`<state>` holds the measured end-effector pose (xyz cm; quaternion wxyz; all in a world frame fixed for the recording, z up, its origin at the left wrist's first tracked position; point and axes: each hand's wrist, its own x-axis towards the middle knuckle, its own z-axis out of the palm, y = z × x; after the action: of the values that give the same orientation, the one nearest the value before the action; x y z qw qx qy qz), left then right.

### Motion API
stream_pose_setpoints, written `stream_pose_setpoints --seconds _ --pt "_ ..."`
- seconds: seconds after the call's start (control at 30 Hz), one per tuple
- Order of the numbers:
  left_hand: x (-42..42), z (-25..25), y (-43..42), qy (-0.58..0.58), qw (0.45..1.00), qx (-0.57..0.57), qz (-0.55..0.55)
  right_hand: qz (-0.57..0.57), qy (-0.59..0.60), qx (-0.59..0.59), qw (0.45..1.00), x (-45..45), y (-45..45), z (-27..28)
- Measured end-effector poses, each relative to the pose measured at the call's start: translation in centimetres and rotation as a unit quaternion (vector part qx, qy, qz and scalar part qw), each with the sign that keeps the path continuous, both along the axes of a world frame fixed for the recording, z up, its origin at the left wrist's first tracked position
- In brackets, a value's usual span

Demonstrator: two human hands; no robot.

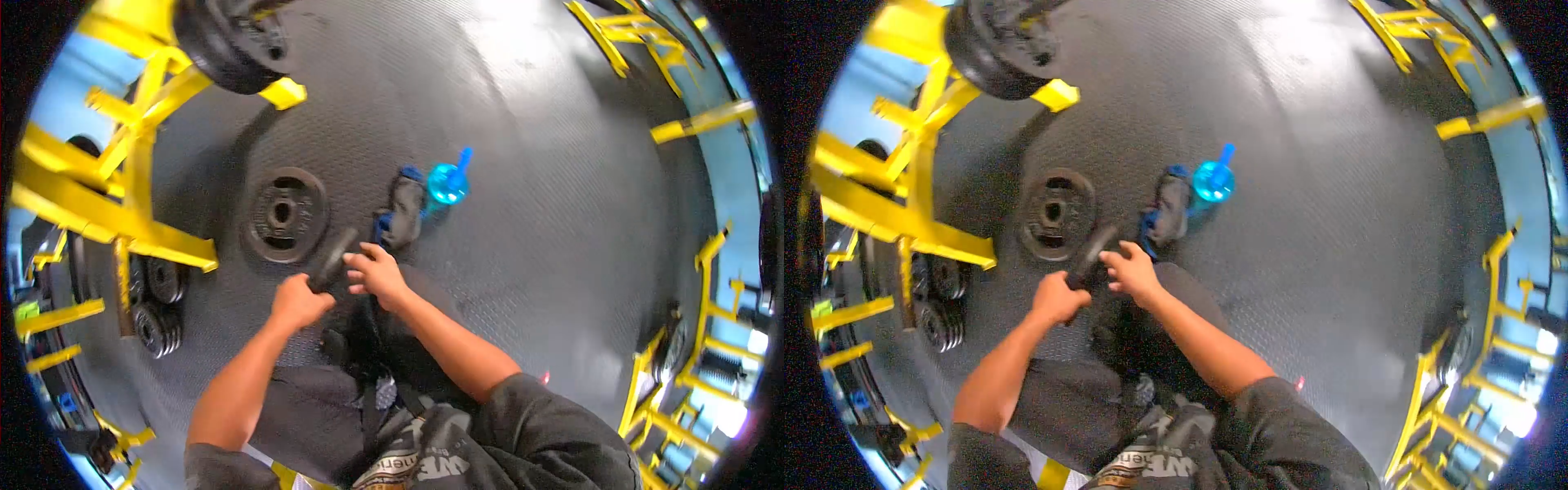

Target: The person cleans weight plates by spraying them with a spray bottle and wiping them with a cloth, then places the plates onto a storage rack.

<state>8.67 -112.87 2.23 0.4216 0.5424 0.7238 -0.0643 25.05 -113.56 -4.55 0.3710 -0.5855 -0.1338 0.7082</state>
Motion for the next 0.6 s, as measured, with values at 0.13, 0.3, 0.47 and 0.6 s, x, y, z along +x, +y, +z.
stream_pose_setpoints --seconds 0.13,0.3,0.47,0.6 --pt "0.5 -2.2 1.5 -0.032 0.997 0.051 -0.044 0.078 -0.333 0.112 0.933 7.8 -2.1 -5.7" --pt "0.4 -2.1 4.1 -0.081 0.996 -0.019 -0.016 0.048 -0.588 0.204 0.781 18.4 3.1 -9.6" --pt "0.2 -1.8 7.5 -0.059 0.996 -0.06 -0.002 0.078 -0.567 0.317 0.756 20.4 9.6 -9.5" --pt "1.5 -0.3 9.0 -0.02 0.998 -0.056 0.009 0.038 -0.555 0.372 0.743 19.7 13.1 -10.7"
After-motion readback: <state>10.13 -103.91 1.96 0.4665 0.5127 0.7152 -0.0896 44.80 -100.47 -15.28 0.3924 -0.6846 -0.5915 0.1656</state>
